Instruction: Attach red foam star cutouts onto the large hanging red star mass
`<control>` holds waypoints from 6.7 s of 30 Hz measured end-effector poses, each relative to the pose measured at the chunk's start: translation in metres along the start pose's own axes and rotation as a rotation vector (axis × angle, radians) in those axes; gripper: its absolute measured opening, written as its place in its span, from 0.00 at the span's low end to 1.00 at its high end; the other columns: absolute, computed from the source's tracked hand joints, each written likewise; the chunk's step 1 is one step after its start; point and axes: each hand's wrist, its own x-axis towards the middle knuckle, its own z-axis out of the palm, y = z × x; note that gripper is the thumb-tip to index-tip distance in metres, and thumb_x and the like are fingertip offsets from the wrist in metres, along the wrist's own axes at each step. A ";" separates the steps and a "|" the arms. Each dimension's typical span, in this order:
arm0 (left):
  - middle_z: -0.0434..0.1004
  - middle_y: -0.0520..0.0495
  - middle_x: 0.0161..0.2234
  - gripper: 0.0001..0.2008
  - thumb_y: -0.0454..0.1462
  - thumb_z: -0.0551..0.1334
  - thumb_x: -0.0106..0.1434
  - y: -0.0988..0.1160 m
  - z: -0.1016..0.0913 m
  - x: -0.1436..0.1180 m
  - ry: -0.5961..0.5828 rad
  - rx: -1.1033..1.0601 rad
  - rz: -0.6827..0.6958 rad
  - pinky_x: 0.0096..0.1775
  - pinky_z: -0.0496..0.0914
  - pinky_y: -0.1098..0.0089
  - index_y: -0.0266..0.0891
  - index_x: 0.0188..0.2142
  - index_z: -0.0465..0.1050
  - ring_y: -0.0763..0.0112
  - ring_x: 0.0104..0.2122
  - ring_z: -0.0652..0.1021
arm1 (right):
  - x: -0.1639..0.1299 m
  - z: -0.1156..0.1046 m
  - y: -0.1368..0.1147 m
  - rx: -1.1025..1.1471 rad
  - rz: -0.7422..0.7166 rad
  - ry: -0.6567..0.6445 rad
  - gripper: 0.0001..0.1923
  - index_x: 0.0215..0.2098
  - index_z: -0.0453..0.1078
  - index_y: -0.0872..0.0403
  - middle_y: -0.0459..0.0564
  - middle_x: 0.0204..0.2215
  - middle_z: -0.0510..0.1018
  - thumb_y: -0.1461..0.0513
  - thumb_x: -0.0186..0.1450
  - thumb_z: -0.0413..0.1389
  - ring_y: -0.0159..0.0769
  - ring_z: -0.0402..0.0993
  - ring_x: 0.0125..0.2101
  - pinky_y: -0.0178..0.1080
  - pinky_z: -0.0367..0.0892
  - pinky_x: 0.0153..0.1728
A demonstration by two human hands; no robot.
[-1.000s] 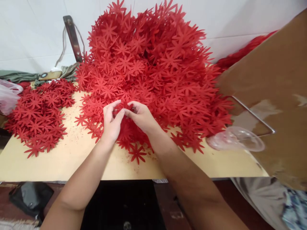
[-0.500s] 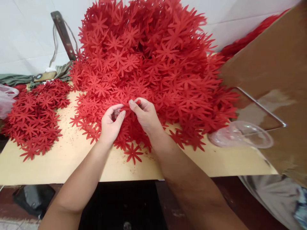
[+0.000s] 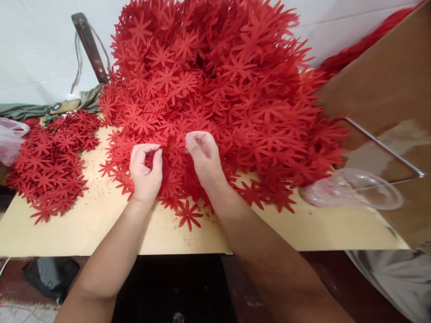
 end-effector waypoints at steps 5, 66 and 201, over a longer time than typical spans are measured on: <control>0.75 0.47 0.36 0.06 0.34 0.57 0.62 0.002 -0.005 -0.002 -0.144 0.211 0.295 0.44 0.68 0.65 0.42 0.35 0.73 0.71 0.38 0.74 | -0.005 0.005 -0.015 0.180 0.301 -0.183 0.30 0.26 0.59 0.52 0.42 0.20 0.66 0.37 0.45 0.57 0.27 0.67 0.21 0.32 0.67 0.22; 0.74 0.48 0.36 0.09 0.33 0.58 0.59 -0.010 -0.002 0.003 -0.200 -0.071 -0.099 0.44 0.69 0.70 0.39 0.39 0.74 0.74 0.38 0.75 | -0.003 0.008 0.006 0.123 0.123 -0.035 0.19 0.22 0.63 0.54 0.39 0.16 0.66 0.50 0.48 0.63 0.24 0.62 0.17 0.32 0.61 0.22; 0.67 0.60 0.16 0.14 0.37 0.71 0.43 0.003 -0.003 0.013 -0.076 -0.675 -0.695 0.22 0.63 0.80 0.37 0.25 0.68 0.85 0.16 0.67 | -0.003 0.005 0.002 0.168 0.097 -0.191 0.26 0.20 0.61 0.54 0.38 0.13 0.63 0.40 0.50 0.57 0.21 0.58 0.16 0.29 0.56 0.19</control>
